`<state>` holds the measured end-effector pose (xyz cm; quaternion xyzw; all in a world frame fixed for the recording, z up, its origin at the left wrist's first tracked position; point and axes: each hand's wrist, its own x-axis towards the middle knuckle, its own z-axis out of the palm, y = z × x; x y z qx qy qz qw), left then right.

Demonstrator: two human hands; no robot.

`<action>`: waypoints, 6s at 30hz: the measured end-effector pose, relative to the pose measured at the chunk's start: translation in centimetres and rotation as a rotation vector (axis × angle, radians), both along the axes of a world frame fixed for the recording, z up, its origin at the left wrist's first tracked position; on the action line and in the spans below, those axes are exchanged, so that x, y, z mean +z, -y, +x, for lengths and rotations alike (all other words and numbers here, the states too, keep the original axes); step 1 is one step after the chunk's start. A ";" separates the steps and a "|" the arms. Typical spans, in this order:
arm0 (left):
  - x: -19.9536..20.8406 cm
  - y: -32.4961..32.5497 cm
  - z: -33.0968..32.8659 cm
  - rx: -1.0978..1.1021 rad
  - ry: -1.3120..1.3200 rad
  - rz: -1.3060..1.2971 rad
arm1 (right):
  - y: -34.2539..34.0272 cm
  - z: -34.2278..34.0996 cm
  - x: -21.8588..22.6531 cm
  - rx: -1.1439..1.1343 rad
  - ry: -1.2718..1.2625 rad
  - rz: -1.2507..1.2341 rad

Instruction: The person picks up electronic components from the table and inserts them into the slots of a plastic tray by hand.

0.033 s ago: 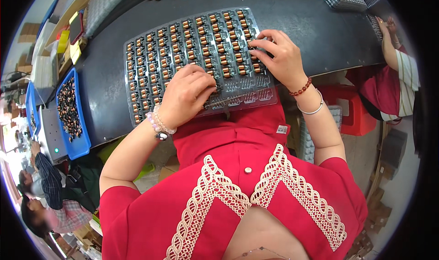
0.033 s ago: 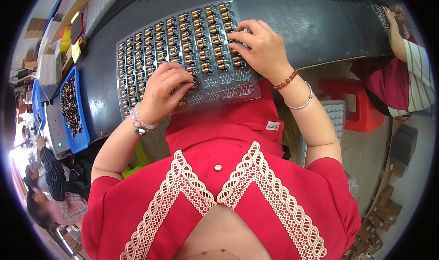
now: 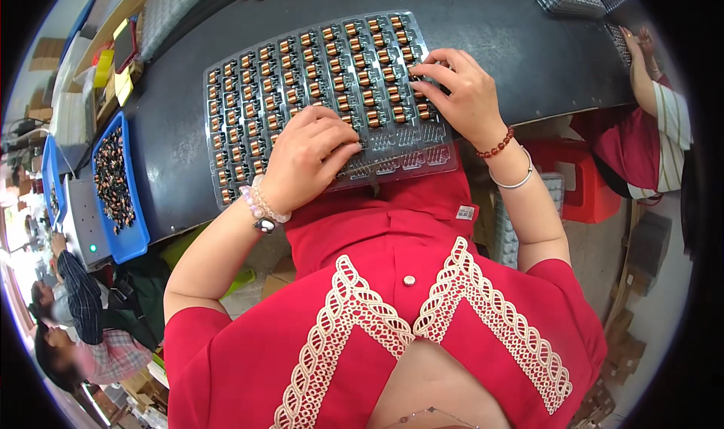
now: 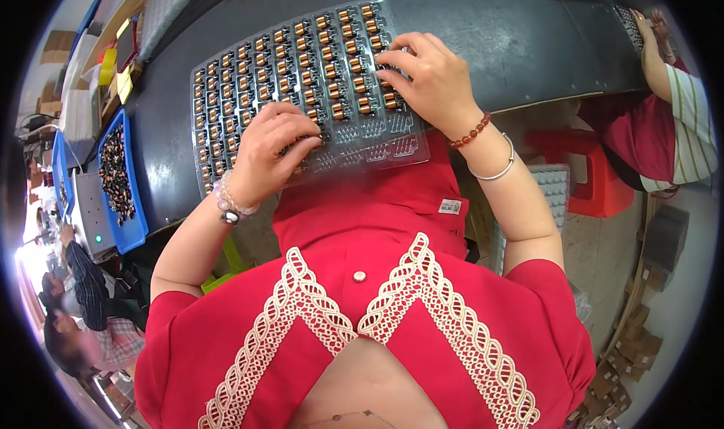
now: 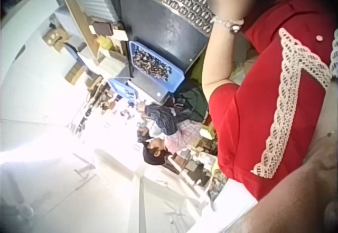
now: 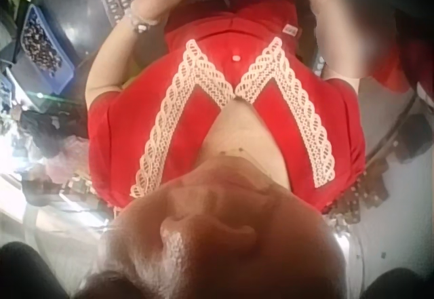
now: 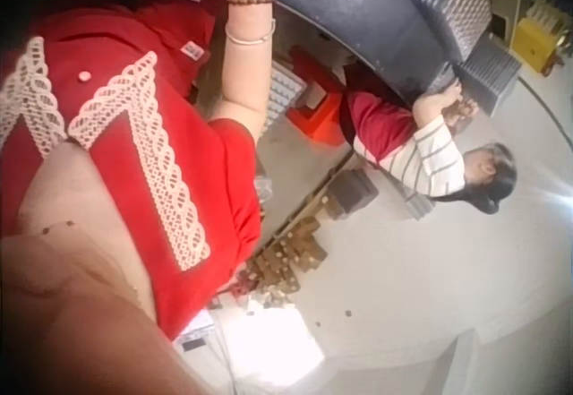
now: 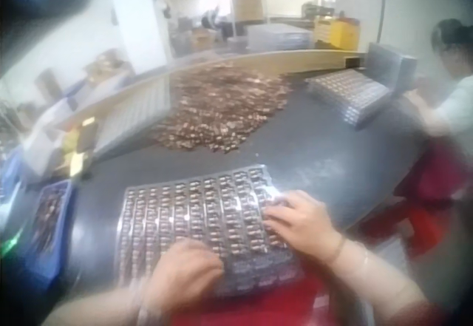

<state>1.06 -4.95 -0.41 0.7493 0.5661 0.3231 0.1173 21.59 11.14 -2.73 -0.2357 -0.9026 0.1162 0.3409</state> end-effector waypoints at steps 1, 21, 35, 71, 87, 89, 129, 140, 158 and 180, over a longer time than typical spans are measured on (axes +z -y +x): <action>0.0 0.1 0.1 -0.013 0.017 0.040 | 0.1 -0.1 0.0 -0.044 0.037 0.006; 0.1 -3.0 -1.7 0.129 -0.057 -0.047 | -0.8 0.0 -0.5 0.044 -0.071 -0.021; -3.5 -20.5 -15.2 0.506 -0.408 0.035 | 0.6 2.0 0.7 0.138 -0.213 -0.289; 1.1 -11.6 -3.4 0.259 0.470 -0.195 | -14.0 -7.3 -1.5 0.015 -0.055 -0.055; 2.3 -7.1 -3.9 0.240 0.433 -0.255 | -17.7 -12.0 0.3 0.097 0.114 -0.156; 2.8 -6.9 -3.4 0.226 0.460 -0.257 | -17.6 -11.5 1.0 0.116 0.108 -0.206; -2.0 -22.0 -5.8 0.327 -0.255 0.099 | -3.3 -1.8 -0.1 0.195 -0.443 -0.894; -2.1 -24.1 -2.8 0.190 -0.115 -0.036 | -3.7 -1.5 -0.4 0.162 -0.487 -0.977; 1.3 -8.7 -0.9 0.145 0.977 -0.414 | -0.6 0.6 1.6 0.152 0.011 -0.582; -1.2 -3.6 4.0 -0.042 0.176 -0.031 | 0.7 0.2 0.3 -0.045 0.014 0.014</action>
